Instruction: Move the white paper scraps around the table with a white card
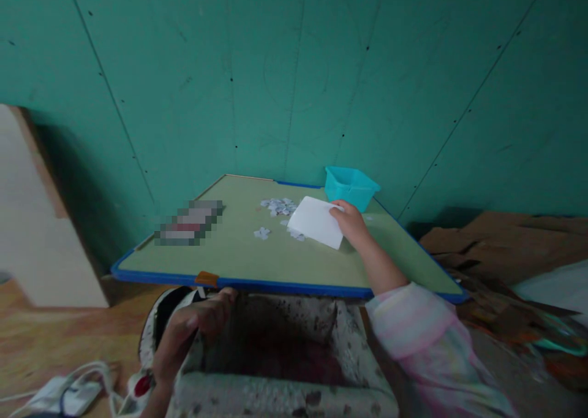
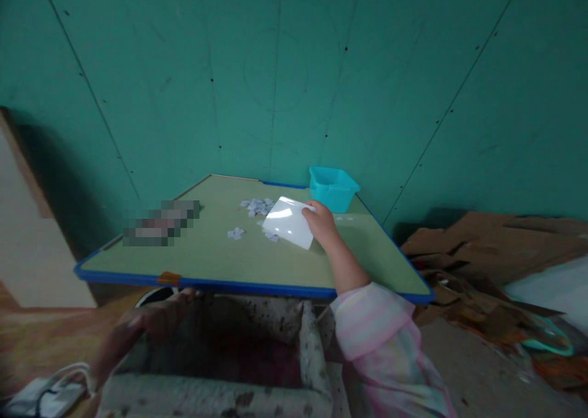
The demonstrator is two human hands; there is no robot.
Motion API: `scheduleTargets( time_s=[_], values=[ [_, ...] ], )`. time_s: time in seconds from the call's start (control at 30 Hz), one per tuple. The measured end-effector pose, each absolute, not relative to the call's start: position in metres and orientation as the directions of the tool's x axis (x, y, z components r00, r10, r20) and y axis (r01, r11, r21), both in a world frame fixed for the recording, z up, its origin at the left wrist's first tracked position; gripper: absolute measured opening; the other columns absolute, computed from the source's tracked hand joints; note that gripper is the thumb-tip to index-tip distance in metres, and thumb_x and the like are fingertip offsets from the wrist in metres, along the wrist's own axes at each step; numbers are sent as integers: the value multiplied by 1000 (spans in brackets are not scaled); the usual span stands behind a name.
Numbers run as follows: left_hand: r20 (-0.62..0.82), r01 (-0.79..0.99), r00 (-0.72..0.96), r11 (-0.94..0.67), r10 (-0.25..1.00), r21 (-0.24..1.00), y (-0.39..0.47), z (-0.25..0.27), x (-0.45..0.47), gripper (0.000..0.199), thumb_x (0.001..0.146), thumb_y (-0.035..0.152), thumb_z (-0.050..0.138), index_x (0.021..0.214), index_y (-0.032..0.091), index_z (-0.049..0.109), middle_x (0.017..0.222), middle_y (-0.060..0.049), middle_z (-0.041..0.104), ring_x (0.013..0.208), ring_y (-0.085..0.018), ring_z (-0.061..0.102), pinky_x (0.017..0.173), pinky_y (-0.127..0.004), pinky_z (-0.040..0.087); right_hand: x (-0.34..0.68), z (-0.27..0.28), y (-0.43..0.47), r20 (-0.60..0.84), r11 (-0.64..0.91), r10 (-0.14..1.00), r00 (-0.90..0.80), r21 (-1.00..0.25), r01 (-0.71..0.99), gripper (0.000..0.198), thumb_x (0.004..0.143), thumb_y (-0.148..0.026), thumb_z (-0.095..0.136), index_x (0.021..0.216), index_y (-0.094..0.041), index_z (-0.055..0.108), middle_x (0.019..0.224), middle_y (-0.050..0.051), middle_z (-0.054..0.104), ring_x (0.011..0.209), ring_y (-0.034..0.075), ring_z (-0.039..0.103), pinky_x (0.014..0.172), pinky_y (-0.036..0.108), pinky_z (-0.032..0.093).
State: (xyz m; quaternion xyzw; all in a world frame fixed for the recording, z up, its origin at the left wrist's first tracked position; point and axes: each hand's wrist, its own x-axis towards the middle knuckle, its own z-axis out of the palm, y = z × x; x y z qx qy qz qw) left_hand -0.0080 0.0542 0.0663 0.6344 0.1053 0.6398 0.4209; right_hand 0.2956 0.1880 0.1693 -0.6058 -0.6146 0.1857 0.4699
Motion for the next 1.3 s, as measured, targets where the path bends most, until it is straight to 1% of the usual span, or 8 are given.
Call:
scheduleTargets(
  time_s=[0.1, 0.23, 0.4, 0.6, 0.7, 0.93, 1.1, 1.3],
  values=[
    [724, -401, 138, -630, 676, 665, 53, 73, -8, 42, 93, 38, 36, 56, 20, 47, 48, -1, 43, 51, -18, 42, 72, -42, 40, 291, 168, 187, 347, 236, 932, 106, -802, 549, 29, 66, -36, 50, 87, -20, 62, 78, 2, 64, 73, 19, 56, 66, 29, 41],
    [738, -367, 247, -644, 628, 671, 55, 83, -10, 40, 93, 39, 36, 60, 21, 49, 49, -1, 45, 50, -19, 44, 70, -43, 43, 285, 168, 183, 340, 249, 938, 68, -798, 549, 26, 66, -34, 52, 86, -20, 63, 78, 1, 64, 71, 18, 55, 64, 28, 39],
    [744, -393, 254, -637, 619, 664, 56, 85, -14, 43, 94, 38, 38, 58, 19, 50, 51, -2, 46, 48, -17, 41, 70, -43, 46, 288, 169, 182, 229, 196, 973, 25, -880, 432, 26, 64, -35, 54, 83, -20, 62, 61, -3, 55, 58, 16, 49, 54, 26, 34],
    [729, -356, 295, -636, 618, 684, 58, 79, -20, 43, 95, 38, 38, 59, 20, 54, 52, -3, 50, 53, -19, 42, 73, -40, 46, 285, 162, 190, 302, 262, 953, 23, -859, 440, 30, 68, -35, 55, 92, -20, 62, 83, 0, 65, 71, 17, 55, 64, 27, 41],
    [730, -374, 233, -634, 643, 677, 57, 76, -17, 43, 94, 37, 38, 58, 20, 54, 51, -2, 49, 53, -19, 45, 74, -41, 45, 278, 160, 191, 317, 278, 948, 5, -839, 467, 29, 70, -33, 55, 94, -19, 62, 91, 3, 67, 78, 18, 57, 71, 29, 42],
    [724, -341, 176, -648, 667, 681, 54, 76, -12, 45, 94, 37, 39, 55, 20, 53, 48, -2, 50, 50, -19, 45, 75, -40, 42, 275, 165, 186, 176, 173, 984, -29, -900, 400, 21, 65, -32, 54, 81, -19, 62, 60, -3, 56, 56, 15, 49, 53, 25, 34],
    [720, -292, 300, -658, 626, 694, 61, 79, -25, 45, 94, 38, 38, 56, 19, 55, 49, -4, 53, 51, -20, 48, 75, -42, 44, 274, 164, 187, 203, 178, 979, 29, -910, 375, 26, 64, -33, 56, 85, -20, 61, 68, -2, 60, 60, 15, 52, 56, 26, 36],
    [710, -305, 385, -645, 589, 701, 64, 76, -33, 41, 94, 37, 36, 64, 20, 58, 54, -5, 54, 57, -23, 52, 80, -47, 45, 271, 162, 185, 178, 179, 983, -41, -902, 393, 25, 64, -36, 55, 83, -21, 61, 65, -2, 59, 58, 15, 51, 56, 26, 36]
  ],
)
